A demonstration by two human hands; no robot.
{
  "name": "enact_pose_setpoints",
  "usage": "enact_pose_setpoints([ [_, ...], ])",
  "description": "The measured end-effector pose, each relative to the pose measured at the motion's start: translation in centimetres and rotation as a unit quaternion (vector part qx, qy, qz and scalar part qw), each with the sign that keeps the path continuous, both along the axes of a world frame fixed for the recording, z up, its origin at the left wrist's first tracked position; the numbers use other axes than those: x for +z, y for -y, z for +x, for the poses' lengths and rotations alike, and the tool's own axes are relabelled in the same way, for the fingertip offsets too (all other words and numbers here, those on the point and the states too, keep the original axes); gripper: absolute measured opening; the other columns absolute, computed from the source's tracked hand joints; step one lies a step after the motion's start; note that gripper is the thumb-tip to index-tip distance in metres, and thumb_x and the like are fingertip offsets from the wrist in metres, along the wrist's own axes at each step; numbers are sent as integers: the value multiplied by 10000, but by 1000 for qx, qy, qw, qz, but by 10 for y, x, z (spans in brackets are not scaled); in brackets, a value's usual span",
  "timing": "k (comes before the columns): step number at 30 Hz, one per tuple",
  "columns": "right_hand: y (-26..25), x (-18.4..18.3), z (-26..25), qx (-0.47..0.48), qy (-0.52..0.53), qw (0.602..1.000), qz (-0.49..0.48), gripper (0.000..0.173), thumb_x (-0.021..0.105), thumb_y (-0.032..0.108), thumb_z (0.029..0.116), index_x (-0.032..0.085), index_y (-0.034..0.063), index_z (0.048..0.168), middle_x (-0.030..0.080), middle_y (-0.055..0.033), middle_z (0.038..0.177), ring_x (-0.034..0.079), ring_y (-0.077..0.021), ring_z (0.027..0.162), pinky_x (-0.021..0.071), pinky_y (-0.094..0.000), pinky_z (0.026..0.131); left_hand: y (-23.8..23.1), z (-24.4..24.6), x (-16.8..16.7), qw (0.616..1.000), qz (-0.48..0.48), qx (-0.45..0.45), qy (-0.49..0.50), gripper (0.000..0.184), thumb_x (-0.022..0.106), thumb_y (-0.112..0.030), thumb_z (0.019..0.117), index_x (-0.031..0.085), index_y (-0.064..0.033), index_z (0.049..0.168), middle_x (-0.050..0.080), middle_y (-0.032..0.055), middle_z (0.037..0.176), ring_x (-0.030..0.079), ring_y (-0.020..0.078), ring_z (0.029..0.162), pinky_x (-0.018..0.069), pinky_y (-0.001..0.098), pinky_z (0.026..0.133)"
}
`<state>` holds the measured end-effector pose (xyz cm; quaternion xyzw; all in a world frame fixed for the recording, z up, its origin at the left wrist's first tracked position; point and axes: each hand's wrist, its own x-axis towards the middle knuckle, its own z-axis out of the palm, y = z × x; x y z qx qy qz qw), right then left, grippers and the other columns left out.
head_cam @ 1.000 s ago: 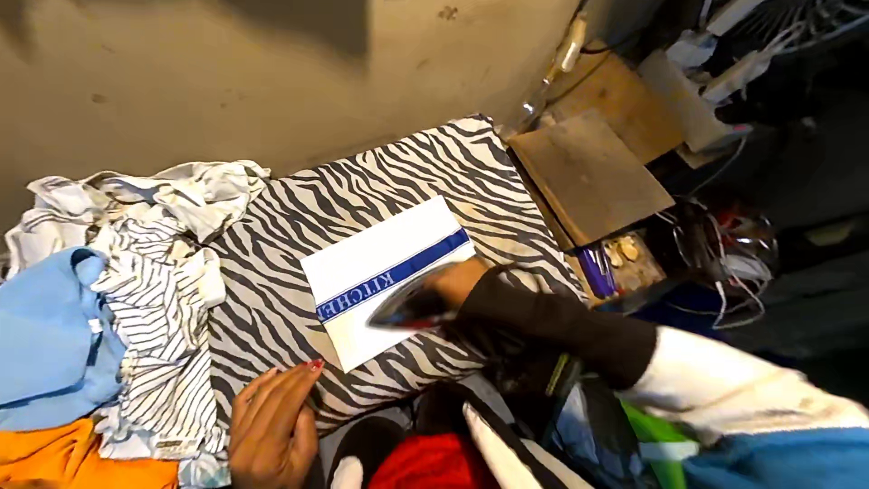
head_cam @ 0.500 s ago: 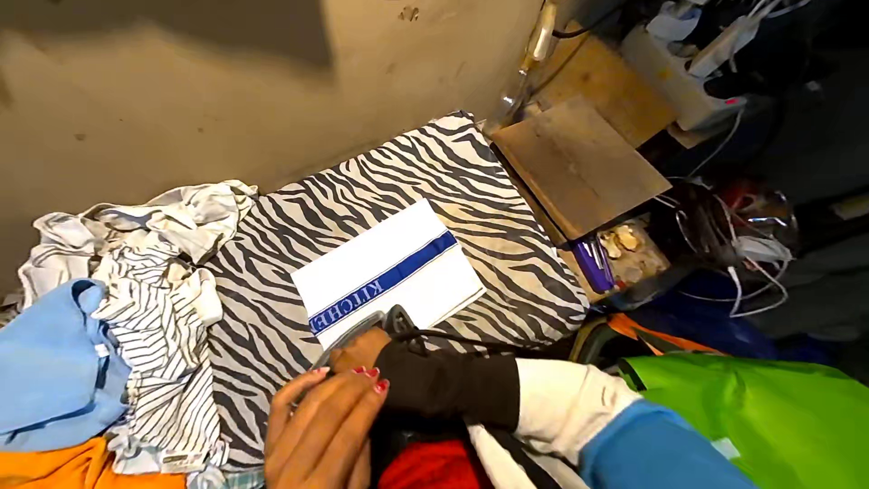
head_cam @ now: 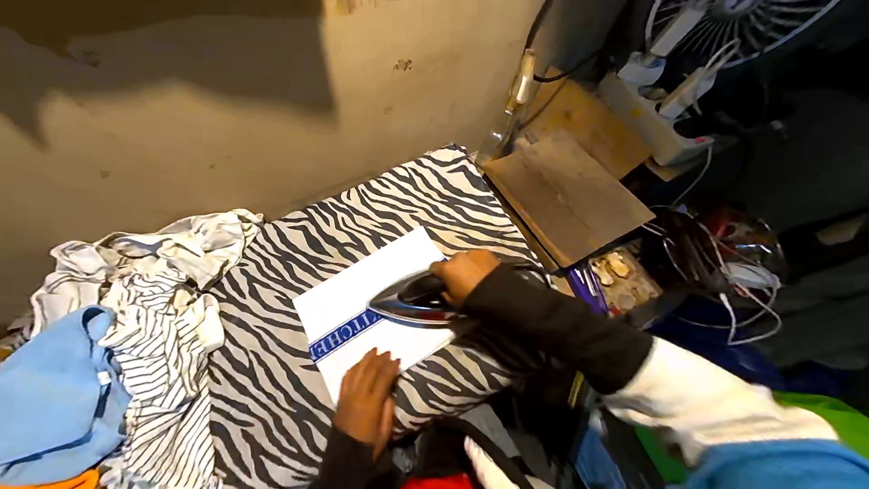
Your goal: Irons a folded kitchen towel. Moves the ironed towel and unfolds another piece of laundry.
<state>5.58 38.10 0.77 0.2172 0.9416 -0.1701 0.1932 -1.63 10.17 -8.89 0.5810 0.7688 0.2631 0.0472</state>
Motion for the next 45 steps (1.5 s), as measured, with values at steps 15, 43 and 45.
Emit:
enact_pose_setpoints([
  [15,-41,-11,-39,-268,19,963,24,344,658,114,960,658,-17,1278,650,-297,1290,616,-499,1217,488,-687,950,-66,11,-32,992,-112,18,-57,830,817,-78,757,490,-74,1520,468,204,1559,418,425,1457,335,695,1122],
  [43,-183,6,83,-385,-58,898,204,645,673,312,1001,471,-113,1442,496,-404,1431,465,-548,1379,377,-686,1108,-52,-126,-18,605,179,309,711,445,371,-178,1106,361,-88,1541,589,179,1356,618,270,1185,518,470,954],
  [45,-161,11,82,-316,-165,899,254,713,760,258,940,443,-120,1455,406,-462,1452,363,-664,1372,299,-815,1057,-45,-132,-22,595,184,295,724,411,374,-146,1096,408,-71,1499,634,153,1258,656,229,1087,543,429,908],
])
